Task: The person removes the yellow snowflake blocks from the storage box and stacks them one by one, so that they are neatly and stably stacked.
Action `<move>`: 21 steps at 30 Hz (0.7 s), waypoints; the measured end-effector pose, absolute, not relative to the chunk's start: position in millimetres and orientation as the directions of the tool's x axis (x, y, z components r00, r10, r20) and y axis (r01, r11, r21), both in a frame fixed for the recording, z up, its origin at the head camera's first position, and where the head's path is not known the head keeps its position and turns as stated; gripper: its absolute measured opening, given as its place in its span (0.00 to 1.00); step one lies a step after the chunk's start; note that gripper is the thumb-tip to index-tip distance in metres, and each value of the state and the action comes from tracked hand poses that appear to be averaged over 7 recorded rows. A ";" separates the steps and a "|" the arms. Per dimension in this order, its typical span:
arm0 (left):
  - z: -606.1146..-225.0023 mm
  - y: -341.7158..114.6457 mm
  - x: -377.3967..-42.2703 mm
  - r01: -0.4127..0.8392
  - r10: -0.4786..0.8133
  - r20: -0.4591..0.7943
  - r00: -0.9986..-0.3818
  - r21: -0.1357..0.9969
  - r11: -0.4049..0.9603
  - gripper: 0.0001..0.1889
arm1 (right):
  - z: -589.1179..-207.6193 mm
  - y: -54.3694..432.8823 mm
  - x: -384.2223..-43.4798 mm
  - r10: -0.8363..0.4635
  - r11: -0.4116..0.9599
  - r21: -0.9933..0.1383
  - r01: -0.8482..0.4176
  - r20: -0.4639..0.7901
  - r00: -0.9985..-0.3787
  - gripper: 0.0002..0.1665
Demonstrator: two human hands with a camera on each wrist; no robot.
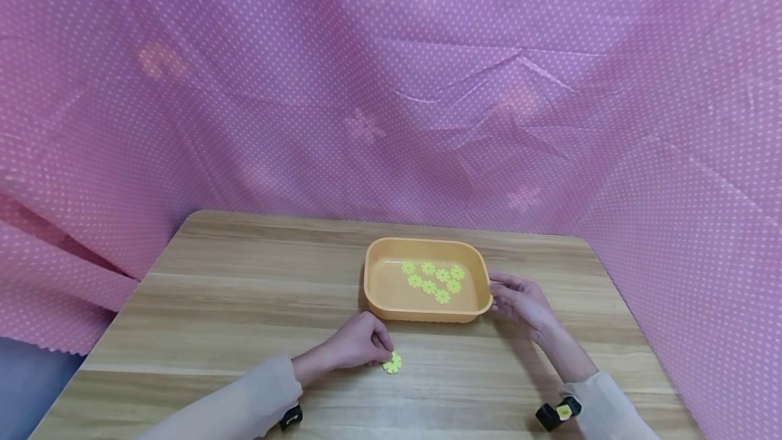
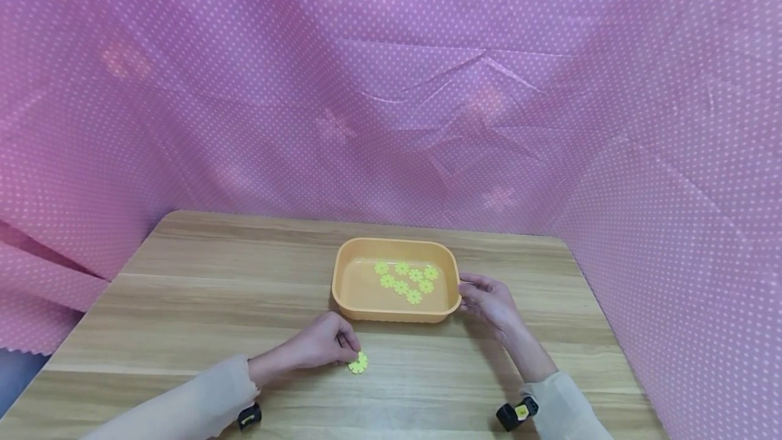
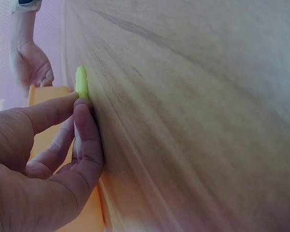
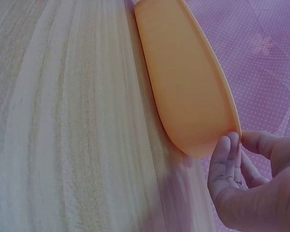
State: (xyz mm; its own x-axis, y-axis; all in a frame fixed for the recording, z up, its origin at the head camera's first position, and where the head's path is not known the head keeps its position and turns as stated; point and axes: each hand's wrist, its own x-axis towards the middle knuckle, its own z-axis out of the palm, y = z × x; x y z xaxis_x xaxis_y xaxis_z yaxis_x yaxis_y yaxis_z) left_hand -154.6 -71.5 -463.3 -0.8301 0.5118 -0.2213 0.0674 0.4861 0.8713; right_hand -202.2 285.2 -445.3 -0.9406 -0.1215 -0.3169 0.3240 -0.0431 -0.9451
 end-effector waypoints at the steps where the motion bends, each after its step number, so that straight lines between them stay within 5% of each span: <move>1: -463.2 -71.4 -154.6 0.068 0.512 -0.221 -0.830 0.871 0.486 0.03 | -445.3 285.2 -202.3 -0.122 -0.045 -0.945 0.324 -0.316 -0.941 0.35; 12: -440.3 -67.4 -150.3 0.068 0.528 -0.233 -0.816 0.870 0.488 0.05 | -447.5 286.6 -202.3 -0.122 -0.043 -0.945 0.324 -0.317 -0.940 0.35; 21: -410.9 -65.2 -164.3 0.171 0.558 -0.112 -0.822 0.886 0.430 0.05 | -449.6 287.2 -202.9 -0.127 -0.049 -0.946 0.320 -0.312 -0.942 0.34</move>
State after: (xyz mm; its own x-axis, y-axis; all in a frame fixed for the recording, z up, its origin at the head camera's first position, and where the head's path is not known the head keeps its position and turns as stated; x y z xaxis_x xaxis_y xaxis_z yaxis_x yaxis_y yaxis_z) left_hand -164.3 -65.2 -410.9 -0.8222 0.5581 -0.1118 0.1715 0.4301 0.8863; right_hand -202.9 287.2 -449.6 -0.9417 -0.1268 -0.3117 0.3197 -0.0488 -0.9462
